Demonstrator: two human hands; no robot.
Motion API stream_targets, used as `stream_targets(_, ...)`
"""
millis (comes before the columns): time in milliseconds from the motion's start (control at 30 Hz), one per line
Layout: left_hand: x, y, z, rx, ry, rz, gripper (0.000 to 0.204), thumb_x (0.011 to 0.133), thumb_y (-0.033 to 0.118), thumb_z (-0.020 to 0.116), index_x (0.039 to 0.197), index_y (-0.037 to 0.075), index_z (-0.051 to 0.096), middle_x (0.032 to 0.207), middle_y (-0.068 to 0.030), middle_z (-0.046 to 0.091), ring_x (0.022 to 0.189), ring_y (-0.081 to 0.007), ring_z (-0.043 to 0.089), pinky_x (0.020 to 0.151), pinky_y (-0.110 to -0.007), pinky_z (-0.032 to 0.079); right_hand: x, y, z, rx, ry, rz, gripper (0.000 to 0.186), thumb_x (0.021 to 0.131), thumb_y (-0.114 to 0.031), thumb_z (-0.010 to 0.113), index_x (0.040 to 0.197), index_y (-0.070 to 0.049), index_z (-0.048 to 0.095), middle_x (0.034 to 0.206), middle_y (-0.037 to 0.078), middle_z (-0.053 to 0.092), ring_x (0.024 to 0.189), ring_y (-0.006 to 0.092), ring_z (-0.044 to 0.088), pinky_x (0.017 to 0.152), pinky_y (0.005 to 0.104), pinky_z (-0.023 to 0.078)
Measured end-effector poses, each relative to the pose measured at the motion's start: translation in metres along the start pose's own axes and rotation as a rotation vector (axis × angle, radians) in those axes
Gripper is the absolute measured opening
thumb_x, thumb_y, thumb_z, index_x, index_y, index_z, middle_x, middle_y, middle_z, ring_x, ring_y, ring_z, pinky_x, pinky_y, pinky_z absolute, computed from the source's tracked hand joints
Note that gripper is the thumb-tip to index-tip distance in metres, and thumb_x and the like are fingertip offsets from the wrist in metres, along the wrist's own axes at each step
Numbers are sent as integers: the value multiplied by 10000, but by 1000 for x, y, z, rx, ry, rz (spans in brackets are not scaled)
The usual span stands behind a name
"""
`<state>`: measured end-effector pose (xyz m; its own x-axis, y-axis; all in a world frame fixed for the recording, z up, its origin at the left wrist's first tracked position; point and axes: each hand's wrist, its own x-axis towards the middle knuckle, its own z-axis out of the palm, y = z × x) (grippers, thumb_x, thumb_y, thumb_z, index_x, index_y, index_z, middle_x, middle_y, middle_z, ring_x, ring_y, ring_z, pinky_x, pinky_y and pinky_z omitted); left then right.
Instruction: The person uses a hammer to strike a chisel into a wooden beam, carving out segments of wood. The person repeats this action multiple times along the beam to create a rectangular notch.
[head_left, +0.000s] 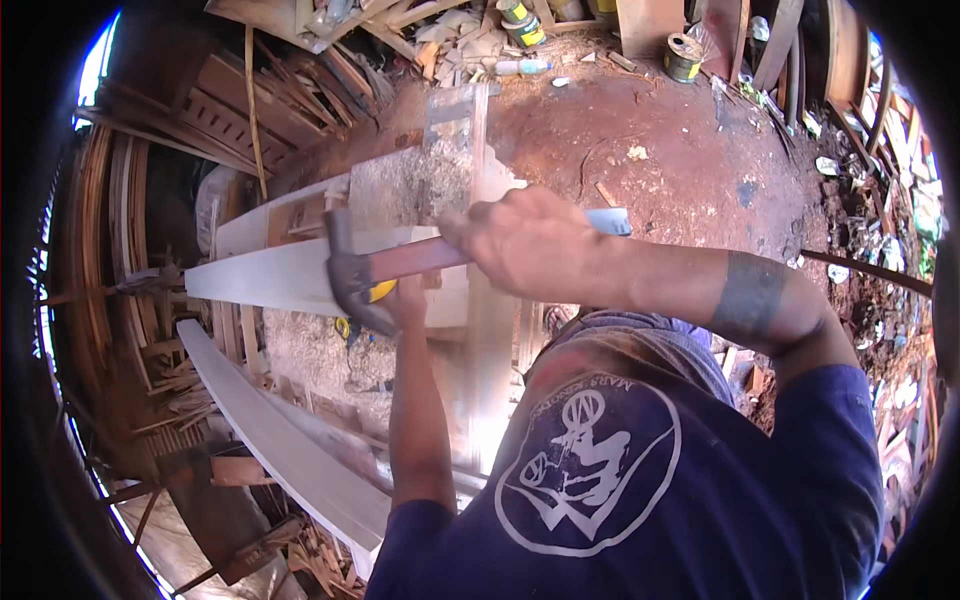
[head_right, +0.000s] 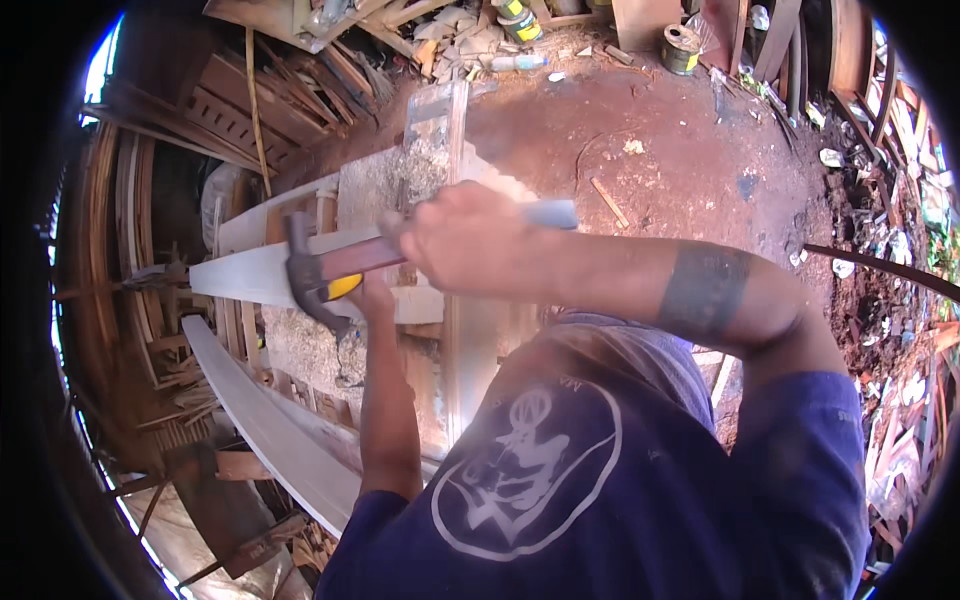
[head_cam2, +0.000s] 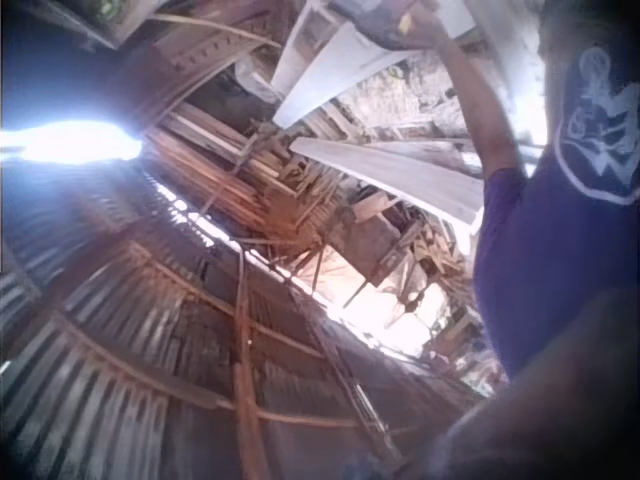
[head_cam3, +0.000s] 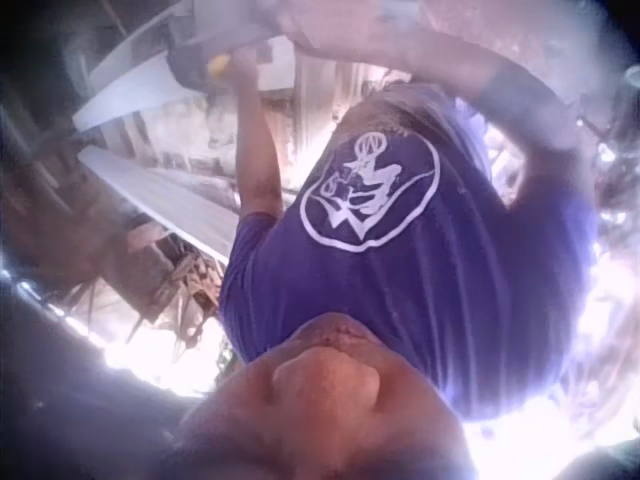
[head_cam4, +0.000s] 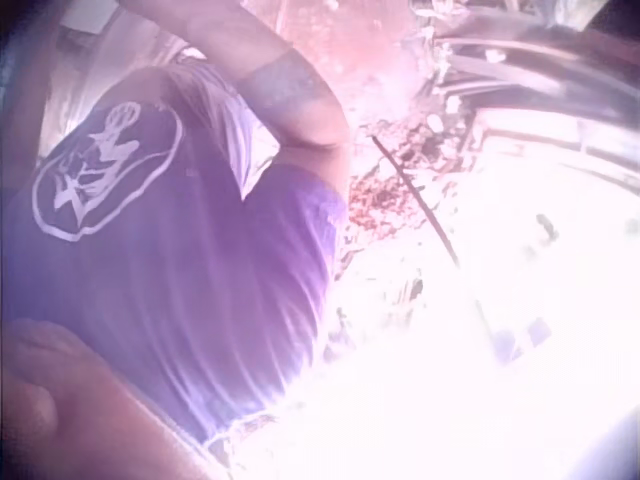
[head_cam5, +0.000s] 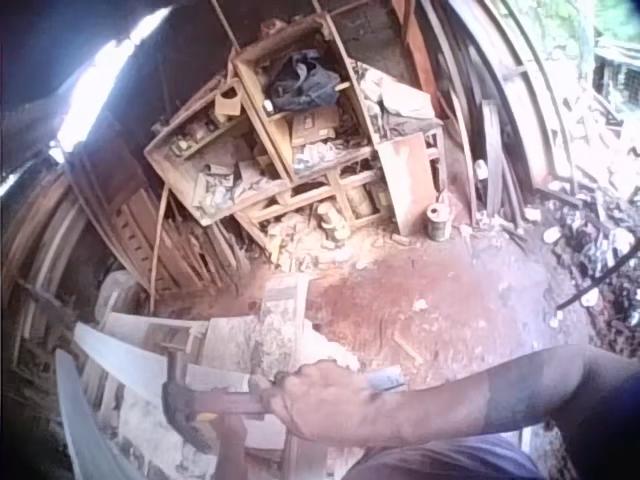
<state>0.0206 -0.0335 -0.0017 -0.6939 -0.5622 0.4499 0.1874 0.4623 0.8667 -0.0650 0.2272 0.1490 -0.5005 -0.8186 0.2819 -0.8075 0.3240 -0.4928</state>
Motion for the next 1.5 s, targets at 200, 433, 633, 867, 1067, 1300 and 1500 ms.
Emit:
stream_targets(200, 24, -29, -31, 118, -117, 182, 142, 969, 85, 623, 1064, -15, 591, 1052, -91, 646, 899, -184, 616, 777, -337, 518, 10, -21, -30, 245, 334, -196, 293, 840, -30, 583, 1131, -4, 567, 789, 179, 665, 647, 369, 703, 514, 487, 541)
stream_targets(433, 15, -43, -32, -48, -194, -97, 103, 926, 35, 674, 1000, -4, 615, 962, -42, 645, 822, -126, 581, 713, -298, 480, 13, 12, -7, 35, 120, -18, 265, 793, -83, 641, 1007, 11, 516, 750, 198, 669, 663, 397, 699, 581, 493, 557)
stream_targets(633, 24, -35, -26, 232, -225, 95, 98, 947, 84, 650, 1020, 23, 627, 961, -53, 652, 804, -134, 600, 696, -298, 485, 16, -7, -15, 215, 191, -79, 320, 839, -74, 580, 1147, 15, 568, 798, 216, 694, 674, 360, 719, 618, 477, 592)
stream_targets(867, 23, -8, -17, -28, -106, -183, 280, 956, 162, 705, 744, 55, 557, 700, 39, 526, 673, -67, 463, 597, -275, 400, 16, 13, -5, 62, 14, 79, 308, 781, -28, 629, 1079, 19, 565, 723, 225, 685, 650, 371, 715, 614, 475, 597)
stream_targets(1067, 4, 16, -34, 369, -341, -133, 221, 994, 163, 634, 817, 41, 582, 779, -23, 610, 770, -123, 567, 742, -300, 470, -22, 38, -18, 393, 131, 370, 356, 800, -5, 581, 1154, 30, 603, 811, 270, 696, 758, 421, 713, 722, 499, 579)
stream_targets(1300, 7, 5, -53, 137, -260, -115, 244, 981, 165, 638, 793, 12, 615, 698, -38, 608, 717, -149, 566, 699, -330, 465, -53, 37, -9, 383, 263, 632, 159, 856, -67, 607, 981, 30, 591, 777, 282, 662, 762, 448, 691, 713, 503, 528)
stream_targets(1500, 48, 42, -41, -233, -305, -182, 385, 1007, 193, 619, 684, 75, 443, 663, -31, 551, 652, -106, 500, 645, -287, 443, -53, 16, -5, 398, 240, 726, 172, 861, -115, 627, 946, 23, 570, 758, 281, 625, 785, 474, 648, 704, 490, 490)
